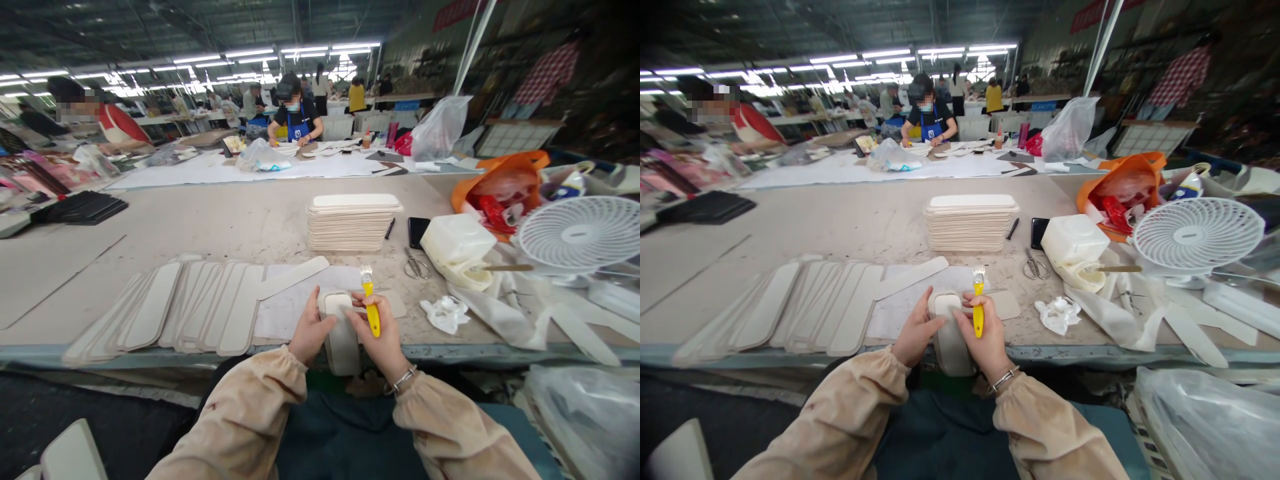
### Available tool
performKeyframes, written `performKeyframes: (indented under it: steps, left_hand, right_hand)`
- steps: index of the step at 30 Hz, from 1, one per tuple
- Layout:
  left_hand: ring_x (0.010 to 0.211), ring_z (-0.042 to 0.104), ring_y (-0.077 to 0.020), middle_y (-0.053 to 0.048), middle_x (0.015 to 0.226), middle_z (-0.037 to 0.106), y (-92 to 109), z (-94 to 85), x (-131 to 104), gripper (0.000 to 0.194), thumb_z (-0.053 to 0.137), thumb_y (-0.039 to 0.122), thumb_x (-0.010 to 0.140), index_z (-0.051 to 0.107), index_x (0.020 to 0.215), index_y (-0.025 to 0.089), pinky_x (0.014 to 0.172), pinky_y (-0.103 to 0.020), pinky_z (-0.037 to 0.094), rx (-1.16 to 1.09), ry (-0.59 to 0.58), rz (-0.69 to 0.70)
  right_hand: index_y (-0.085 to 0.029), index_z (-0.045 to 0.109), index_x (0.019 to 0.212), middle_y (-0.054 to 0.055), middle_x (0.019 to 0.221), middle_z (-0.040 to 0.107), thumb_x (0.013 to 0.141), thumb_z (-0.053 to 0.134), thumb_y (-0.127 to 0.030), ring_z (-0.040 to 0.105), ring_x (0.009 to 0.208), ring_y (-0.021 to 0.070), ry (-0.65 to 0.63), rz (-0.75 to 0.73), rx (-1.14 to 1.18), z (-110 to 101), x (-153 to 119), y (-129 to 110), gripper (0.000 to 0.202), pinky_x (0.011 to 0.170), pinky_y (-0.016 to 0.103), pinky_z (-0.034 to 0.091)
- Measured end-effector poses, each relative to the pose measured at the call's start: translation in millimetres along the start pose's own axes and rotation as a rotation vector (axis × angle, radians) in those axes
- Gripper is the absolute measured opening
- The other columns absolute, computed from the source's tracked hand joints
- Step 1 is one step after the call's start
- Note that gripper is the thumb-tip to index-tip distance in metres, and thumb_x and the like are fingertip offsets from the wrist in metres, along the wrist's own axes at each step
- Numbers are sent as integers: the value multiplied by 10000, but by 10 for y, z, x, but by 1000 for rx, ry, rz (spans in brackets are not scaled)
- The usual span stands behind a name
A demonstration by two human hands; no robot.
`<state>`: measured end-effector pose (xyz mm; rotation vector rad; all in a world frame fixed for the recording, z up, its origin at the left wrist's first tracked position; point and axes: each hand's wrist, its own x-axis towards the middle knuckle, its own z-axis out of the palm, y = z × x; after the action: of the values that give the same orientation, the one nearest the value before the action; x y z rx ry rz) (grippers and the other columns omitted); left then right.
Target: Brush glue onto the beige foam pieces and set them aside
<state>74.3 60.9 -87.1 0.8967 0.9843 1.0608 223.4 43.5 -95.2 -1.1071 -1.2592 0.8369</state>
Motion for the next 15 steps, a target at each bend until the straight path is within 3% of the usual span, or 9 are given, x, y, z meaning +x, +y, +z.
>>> performKeyframes:
  steps: [7,15]
  left_hand:
    - [1136,532,-243,-114,1293,543,-13,-6,-13,780,624,144,708,308,1421,141,966,-360,425,65,-92,8]
    - [1040,576,-224,-79,1180,619,80,26,-55,696,570,83,684,411,1357,155,889,-335,455,93,-62,-13]
  right_hand:
    - [-241,462,895,-9,890,582,785,661,-324,589,792,156,58,9,-99,110,21,-19,242,751,296,489]
    - [-236,451,880,-18,863,576,771,670,-333,556,714,137,46,46,-44,169,48,-40,263,665,259,462]
